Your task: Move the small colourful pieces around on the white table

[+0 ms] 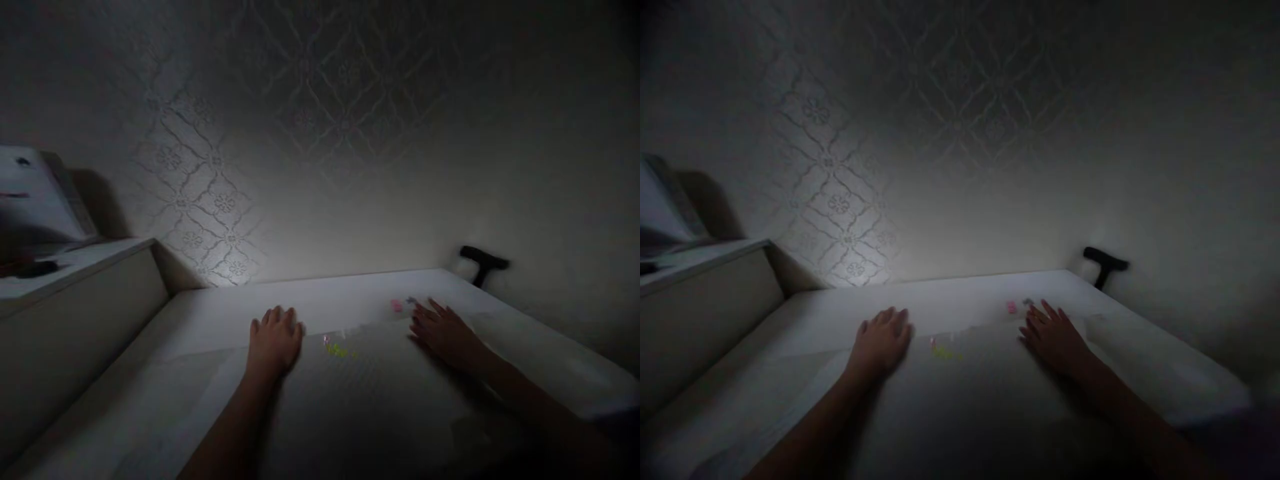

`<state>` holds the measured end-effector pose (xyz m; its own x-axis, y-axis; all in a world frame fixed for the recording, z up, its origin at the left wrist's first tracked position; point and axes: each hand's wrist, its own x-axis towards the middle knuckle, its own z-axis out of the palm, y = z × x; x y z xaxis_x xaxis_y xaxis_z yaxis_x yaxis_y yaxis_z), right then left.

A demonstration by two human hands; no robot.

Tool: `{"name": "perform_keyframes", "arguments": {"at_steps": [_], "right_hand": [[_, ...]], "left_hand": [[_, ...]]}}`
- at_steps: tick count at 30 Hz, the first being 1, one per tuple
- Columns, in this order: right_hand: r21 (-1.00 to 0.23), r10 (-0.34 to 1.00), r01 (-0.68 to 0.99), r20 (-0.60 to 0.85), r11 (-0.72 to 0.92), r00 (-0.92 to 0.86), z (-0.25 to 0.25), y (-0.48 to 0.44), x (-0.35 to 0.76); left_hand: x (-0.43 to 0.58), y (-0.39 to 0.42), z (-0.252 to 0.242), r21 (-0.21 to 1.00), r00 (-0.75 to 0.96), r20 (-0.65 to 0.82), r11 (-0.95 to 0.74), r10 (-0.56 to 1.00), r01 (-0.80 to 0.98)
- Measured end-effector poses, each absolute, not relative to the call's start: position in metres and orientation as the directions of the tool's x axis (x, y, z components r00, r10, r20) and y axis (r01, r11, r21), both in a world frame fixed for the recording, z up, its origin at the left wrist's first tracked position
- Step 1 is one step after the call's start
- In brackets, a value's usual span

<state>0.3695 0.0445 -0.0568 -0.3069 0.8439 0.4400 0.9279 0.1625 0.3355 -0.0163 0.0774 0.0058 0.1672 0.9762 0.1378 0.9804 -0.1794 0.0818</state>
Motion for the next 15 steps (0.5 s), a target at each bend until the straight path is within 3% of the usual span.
{"name": "perform_keyframes", "arguments": {"at_steps": [10, 15], "right_hand": [[0.333, 0.850, 0.927, 0.426, 0.172, -0.311, -0.045, 0.041, 0.364], [0.250, 0.763, 0.871, 0.420, 0.423, -0.491, -0.027, 0.010, 0.306]], "left_hand": [[-0.017, 0.079, 0.004, 0.072, 0.175, 0.143, -0.187, 0.974, 0.980], [-0.017, 0.079, 0.004, 0.065, 0.169, 0.141, -0.180, 0.976, 0.982]]}}
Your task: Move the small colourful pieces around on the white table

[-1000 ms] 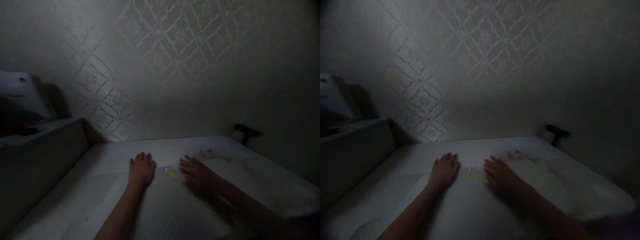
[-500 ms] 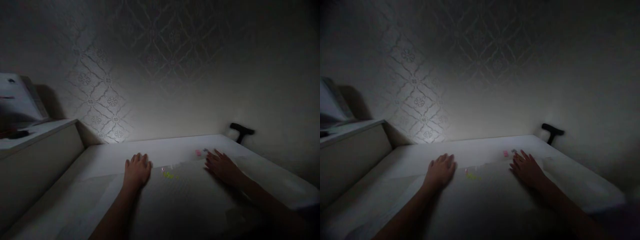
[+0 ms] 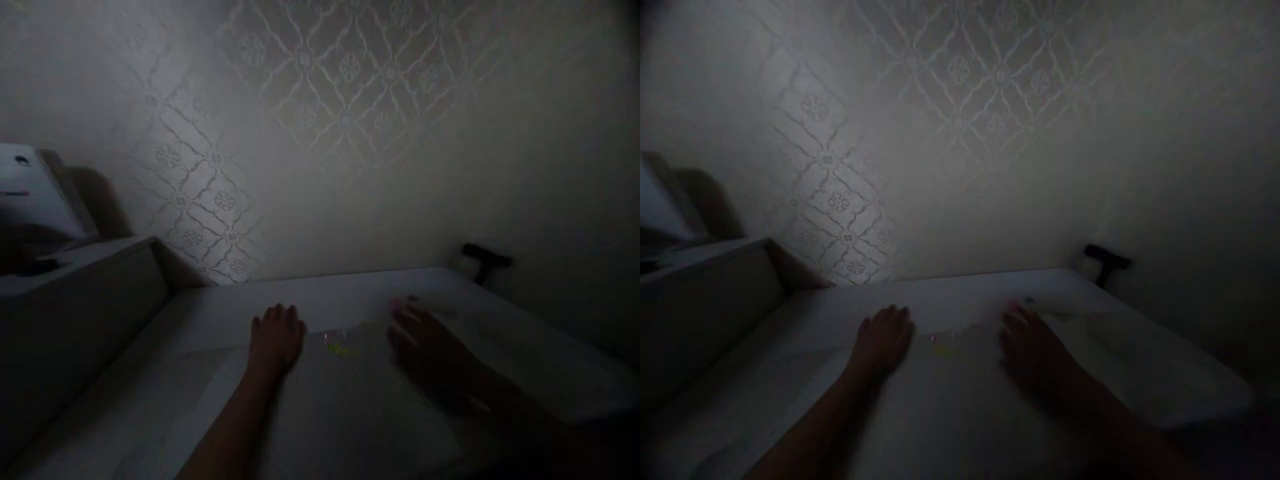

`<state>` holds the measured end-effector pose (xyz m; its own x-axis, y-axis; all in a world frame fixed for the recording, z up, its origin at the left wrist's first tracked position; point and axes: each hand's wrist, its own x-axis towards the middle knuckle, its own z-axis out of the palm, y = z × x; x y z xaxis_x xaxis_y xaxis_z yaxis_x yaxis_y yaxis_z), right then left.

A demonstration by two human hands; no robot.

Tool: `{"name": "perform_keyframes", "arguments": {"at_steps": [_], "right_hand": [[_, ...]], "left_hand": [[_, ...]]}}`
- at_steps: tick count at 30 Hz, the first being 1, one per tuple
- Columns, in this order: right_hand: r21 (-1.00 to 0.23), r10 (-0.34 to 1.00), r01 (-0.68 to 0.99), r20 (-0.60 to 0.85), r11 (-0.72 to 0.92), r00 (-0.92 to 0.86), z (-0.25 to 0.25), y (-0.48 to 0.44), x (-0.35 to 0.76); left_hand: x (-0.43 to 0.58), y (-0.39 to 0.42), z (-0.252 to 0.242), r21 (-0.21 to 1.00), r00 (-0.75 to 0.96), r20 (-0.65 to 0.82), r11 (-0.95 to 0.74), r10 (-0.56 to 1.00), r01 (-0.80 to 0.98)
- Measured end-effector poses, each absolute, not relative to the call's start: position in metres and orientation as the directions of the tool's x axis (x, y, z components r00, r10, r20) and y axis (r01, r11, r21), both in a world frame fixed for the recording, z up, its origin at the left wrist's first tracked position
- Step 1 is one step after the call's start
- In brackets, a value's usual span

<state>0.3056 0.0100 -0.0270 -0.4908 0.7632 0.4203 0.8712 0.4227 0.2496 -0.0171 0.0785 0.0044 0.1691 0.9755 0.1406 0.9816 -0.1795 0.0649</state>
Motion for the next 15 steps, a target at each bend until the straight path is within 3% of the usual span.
{"name": "perform_keyframes", "arguments": {"at_steps": [3, 9, 15], "right_hand": [[0.179, 0.707, 0.786, 0.355, 0.591, -0.612, -0.023, -0.014, 0.260], [-0.036, 0.789, 0.830, 0.334, 0.557, -0.515, -0.025, -0.029, 0.217], [-0.029, 0.801, 0.848, 0.349, 0.528, -0.487, -0.025, -0.016, 0.210]], "left_hand": [[-0.017, 0.079, 0.004, 0.060, 0.180, 0.151, -0.191, 0.972, 0.980], [-0.017, 0.078, 0.005, 0.069, 0.170, 0.155, -0.182, 0.973, 0.981], [-0.016, 0.078, 0.004, 0.069, 0.171, 0.157, -0.184, 0.973, 0.980]]}}
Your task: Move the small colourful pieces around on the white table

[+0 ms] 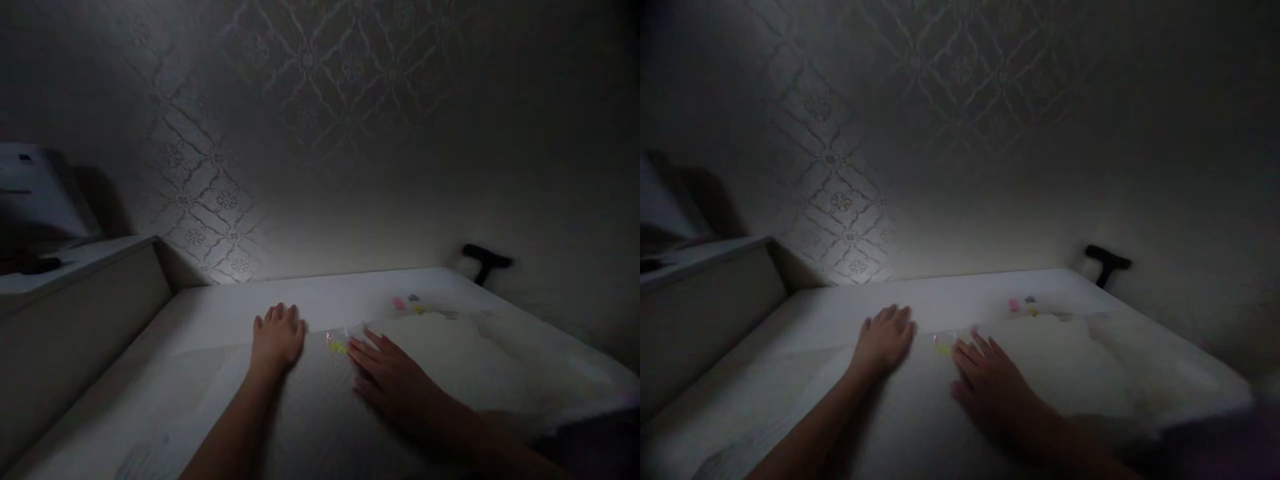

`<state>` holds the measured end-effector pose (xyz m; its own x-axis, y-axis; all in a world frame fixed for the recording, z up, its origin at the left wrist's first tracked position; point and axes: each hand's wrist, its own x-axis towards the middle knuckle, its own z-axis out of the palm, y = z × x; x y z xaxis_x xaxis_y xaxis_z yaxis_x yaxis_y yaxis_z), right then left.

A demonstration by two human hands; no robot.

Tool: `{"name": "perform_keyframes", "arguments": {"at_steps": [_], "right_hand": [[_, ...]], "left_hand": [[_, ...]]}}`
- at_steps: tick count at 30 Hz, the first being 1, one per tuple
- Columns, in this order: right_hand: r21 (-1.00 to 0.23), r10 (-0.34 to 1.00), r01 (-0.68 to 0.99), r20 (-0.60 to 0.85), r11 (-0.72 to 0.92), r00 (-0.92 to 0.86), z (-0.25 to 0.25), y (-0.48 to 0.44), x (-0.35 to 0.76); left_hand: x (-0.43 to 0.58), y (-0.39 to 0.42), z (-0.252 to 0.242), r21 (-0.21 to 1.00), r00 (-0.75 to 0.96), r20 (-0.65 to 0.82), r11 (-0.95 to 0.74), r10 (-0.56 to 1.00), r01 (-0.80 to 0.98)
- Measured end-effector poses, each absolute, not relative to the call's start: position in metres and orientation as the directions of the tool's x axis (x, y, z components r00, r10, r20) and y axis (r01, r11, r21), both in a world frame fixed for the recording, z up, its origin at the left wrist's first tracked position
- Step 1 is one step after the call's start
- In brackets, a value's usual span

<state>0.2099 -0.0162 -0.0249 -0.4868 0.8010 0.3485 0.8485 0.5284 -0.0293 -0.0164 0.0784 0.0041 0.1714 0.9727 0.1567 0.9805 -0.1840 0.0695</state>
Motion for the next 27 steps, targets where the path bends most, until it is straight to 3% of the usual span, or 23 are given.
{"name": "perform_keyframes", "arguments": {"at_steps": [12, 19, 27], "right_hand": [[0.187, 0.801, 0.904, 0.418, 0.385, -0.428, -0.033, 0.007, 0.294], [0.185, 0.816, 0.929, 0.444, 0.322, -0.371, -0.036, 0.029, 0.334], [0.108, 0.766, 0.908, 0.502, 0.405, -0.402, -0.024, 0.029, 0.333]], "left_hand": [[-0.016, 0.078, 0.005, 0.072, 0.182, 0.161, -0.195, 0.970, 0.978], [-0.017, 0.079, 0.004, 0.076, 0.179, 0.142, -0.191, 0.974, 0.979], [-0.017, 0.080, 0.003, 0.068, 0.172, 0.139, -0.183, 0.975, 0.981]]}}
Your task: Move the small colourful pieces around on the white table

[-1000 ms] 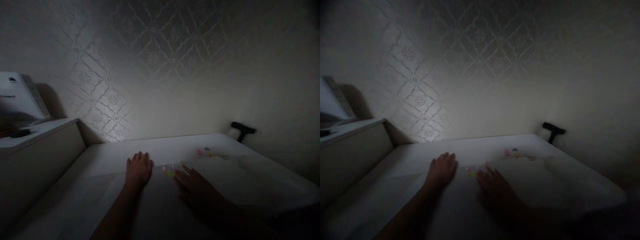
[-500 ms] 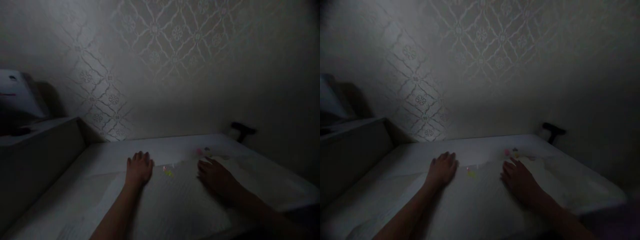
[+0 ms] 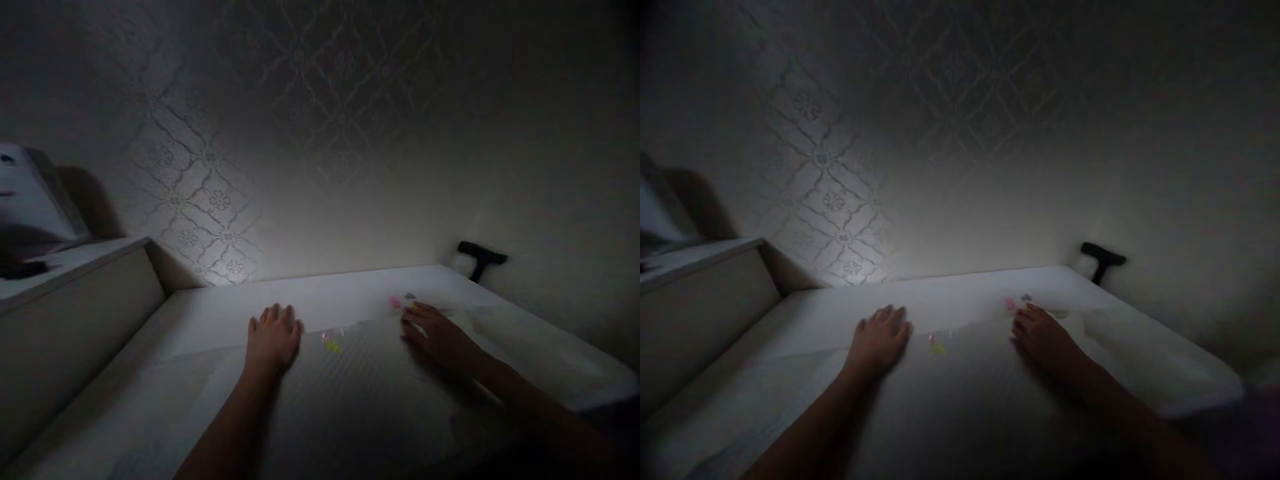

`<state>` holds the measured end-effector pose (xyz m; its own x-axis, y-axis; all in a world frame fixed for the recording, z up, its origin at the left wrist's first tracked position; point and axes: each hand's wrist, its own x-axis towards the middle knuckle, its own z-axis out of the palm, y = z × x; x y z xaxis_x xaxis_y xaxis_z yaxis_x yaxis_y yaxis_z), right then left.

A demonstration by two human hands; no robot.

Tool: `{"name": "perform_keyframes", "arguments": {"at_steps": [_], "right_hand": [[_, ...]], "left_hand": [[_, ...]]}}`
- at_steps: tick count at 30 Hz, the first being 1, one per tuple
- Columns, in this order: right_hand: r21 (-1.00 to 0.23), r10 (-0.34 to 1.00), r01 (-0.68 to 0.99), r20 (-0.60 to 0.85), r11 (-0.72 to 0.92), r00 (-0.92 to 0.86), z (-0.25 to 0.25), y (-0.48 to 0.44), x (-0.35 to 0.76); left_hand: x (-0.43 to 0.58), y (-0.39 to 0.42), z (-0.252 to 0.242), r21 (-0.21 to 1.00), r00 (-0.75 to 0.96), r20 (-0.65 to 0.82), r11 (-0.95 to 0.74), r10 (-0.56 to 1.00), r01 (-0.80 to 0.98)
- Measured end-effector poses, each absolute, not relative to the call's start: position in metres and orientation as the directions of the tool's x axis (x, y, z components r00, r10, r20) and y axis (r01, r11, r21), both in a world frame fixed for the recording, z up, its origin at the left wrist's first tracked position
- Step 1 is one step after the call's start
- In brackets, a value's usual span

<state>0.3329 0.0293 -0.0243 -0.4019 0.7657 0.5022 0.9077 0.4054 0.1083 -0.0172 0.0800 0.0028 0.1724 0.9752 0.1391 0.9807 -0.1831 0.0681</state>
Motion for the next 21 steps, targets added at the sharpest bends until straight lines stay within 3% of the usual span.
{"name": "perform_keyframes", "arguments": {"at_steps": [4, 11, 21], "right_hand": [[0.101, 0.763, 0.915, 0.521, 0.390, -0.383, -0.021, 0.021, 0.311], [0.063, 0.660, 0.734, 0.393, 0.676, -0.641, -0.013, -0.016, 0.222], [-0.044, 0.780, 0.823, 0.351, 0.567, -0.518, -0.021, -0.014, 0.195]], "left_hand": [[-0.017, 0.080, 0.004, 0.066, 0.177, 0.135, -0.187, 0.975, 0.980], [-0.017, 0.079, 0.003, 0.072, 0.175, 0.147, -0.187, 0.973, 0.980], [-0.016, 0.079, 0.002, 0.070, 0.177, 0.161, -0.190, 0.971, 0.979]]}}
